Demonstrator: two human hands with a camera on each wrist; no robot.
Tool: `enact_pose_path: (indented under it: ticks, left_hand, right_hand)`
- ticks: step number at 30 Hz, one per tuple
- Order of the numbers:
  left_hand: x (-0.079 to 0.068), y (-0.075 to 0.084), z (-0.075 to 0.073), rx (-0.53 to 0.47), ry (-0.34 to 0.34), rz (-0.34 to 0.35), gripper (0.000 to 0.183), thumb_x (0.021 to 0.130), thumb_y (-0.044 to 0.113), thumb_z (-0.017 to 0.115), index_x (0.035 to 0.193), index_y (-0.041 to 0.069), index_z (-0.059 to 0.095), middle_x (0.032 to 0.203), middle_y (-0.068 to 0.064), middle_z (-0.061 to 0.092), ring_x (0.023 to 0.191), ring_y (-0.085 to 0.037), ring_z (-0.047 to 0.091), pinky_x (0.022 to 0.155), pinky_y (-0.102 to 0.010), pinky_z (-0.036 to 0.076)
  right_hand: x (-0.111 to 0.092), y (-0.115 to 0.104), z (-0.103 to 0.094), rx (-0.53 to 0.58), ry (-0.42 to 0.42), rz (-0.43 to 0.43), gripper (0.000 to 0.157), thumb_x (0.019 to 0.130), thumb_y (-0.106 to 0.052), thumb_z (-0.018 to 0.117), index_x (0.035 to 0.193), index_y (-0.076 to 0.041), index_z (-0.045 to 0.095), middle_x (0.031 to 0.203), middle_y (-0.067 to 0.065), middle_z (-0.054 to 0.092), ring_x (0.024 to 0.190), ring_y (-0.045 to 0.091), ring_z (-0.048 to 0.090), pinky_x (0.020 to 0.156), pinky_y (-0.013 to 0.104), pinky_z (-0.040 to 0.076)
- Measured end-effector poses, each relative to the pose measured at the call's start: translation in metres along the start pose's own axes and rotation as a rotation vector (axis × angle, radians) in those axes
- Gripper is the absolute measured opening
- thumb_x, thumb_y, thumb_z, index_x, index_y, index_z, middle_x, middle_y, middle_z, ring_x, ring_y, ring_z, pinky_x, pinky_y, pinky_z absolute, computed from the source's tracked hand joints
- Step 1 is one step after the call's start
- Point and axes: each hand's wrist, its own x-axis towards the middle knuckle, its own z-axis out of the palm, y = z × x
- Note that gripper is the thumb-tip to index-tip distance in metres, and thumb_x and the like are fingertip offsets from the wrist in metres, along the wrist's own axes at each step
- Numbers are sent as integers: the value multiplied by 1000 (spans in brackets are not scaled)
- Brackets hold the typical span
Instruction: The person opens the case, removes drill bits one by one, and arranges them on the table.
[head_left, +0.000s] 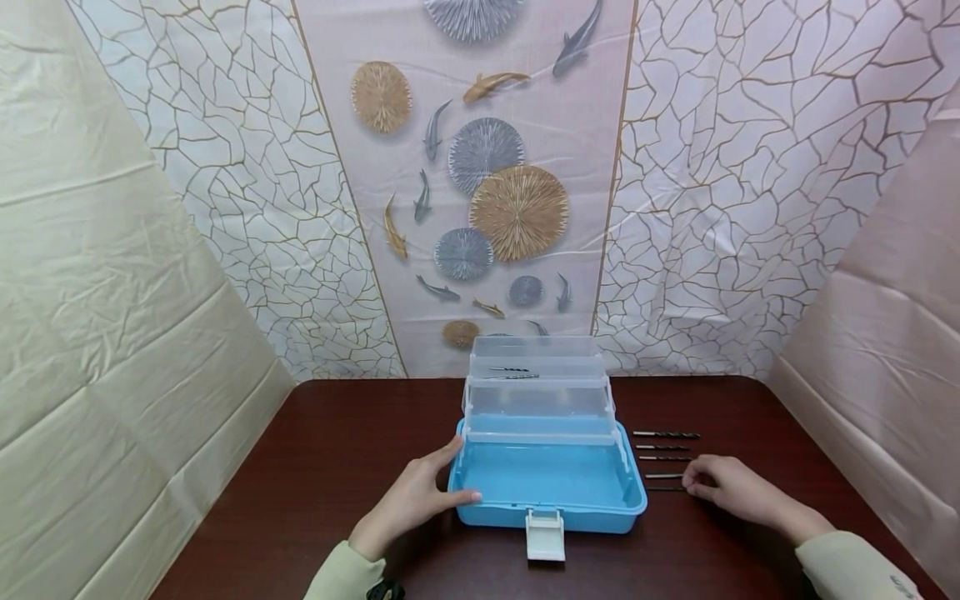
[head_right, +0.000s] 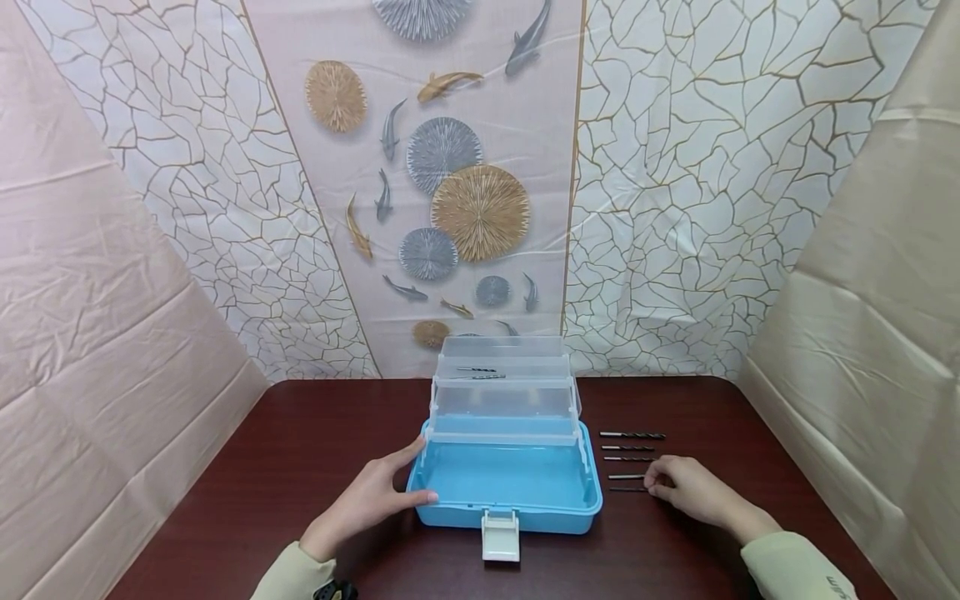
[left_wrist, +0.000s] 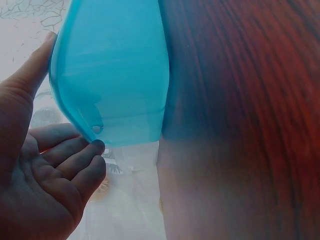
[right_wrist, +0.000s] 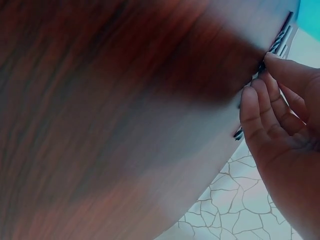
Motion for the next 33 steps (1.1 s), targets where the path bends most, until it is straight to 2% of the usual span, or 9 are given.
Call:
enact_pose_path:
  ticks: [12, 19, 27, 33]
  left_hand:
    - [0, 0, 1, 8, 5, 3, 94, 85, 53, 77, 157, 9, 35, 160, -8, 36, 143, -27, 41, 109, -51, 42]
    - [0, 1, 0, 8, 8, -1, 93, 86, 53, 77, 157, 9, 35, 159, -8, 37, 142, -28, 42, 108, -51, 43]
    - [0, 0, -1, 5, 4, -9, 94, 86, 53, 77, 157, 9, 35, 159, -8, 36, 142, -28, 42, 108, -51, 43]
    - [1, 0, 0, -6, -2, -2, 93, 86, 52, 77, 157, 9, 34, 160, -9, 36, 142, -27, 41, 109, -50, 43]
  right_hand:
    - [1, 1, -2, 19, -24, 66, 10, 89, -5, 73, 89, -14, 69, 85, -9, 61, 77, 1, 53, 67, 28, 51]
    - [7, -3, -14, -17, 34, 27, 8, 89, -7, 74, 88, -14, 69, 86, -10, 62, 79, 3, 55, 68, 30, 52]
    - [34, -20, -39, -36, 113, 6, 2, 91, -8, 72, 93, -9, 72, 87, -7, 65, 79, 8, 57, 67, 32, 52]
    - [67, -41, -56, -15, 153, 8, 12, 95, -11, 69, 102, -3, 73, 94, 1, 69, 83, 15, 62, 71, 37, 54]
